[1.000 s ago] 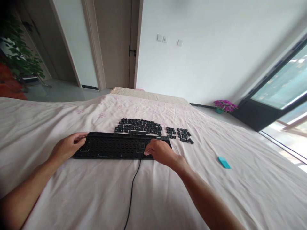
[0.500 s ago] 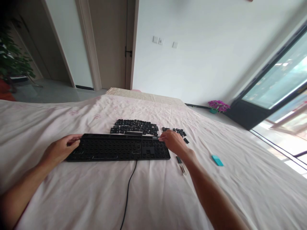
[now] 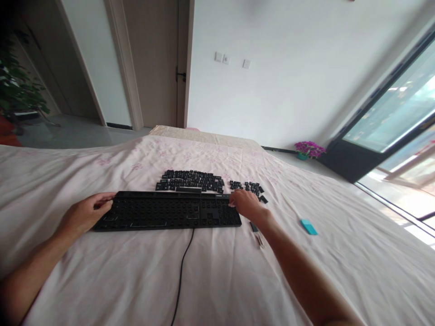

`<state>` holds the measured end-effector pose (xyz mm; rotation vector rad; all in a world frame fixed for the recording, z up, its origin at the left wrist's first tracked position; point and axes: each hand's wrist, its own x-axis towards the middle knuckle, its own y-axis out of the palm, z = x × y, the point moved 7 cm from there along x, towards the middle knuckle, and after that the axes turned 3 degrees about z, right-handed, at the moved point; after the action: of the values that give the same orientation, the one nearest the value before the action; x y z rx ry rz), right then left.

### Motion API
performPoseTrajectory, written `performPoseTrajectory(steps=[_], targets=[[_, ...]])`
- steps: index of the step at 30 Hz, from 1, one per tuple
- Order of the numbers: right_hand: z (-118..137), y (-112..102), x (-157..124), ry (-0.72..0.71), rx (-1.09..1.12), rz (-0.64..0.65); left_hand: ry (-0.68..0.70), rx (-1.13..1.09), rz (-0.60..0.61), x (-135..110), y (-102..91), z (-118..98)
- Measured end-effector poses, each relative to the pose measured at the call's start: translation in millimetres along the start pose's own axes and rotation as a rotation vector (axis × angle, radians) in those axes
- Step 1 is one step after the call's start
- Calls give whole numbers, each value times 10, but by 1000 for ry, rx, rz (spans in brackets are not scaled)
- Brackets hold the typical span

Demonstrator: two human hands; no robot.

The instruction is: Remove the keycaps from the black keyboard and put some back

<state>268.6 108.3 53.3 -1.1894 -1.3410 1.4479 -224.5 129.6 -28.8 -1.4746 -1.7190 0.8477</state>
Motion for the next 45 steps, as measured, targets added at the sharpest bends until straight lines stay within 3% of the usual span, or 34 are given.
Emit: performPoseTrajectory(steps=[3,10,13,18,25,29,32,35,41,45], targets=[[-59,-64,-46,54,-14,-37,4,-8,-9,1,-6,-1],[292,-33,-127,-113,197,-46,12,-3,-31,-2,-4,-7],[131,14,-154,-26,164,-40,22,7,-28,-12,-11,-26],[-222,36,-198,117,244,-163,30,63,-38,-40,-43,-92],[-311,318,-376,238,473,-202,110,87,-68,-86,-85,-218],[-304,275,-455,205,424,-165,93,61,-63,-117,-77,-276],[-183,53,-388,141,312,-239,83,40,-57,-128,-55,-308],[108,-106,-184,32,284,-252,75,32,-58,-123,-34,-293],[749,-166,241,-161,308,-244,80,12,-39,-100,0,-233],[974,-114,339,-281,301,-184,84,5,-39,-97,1,-235]])
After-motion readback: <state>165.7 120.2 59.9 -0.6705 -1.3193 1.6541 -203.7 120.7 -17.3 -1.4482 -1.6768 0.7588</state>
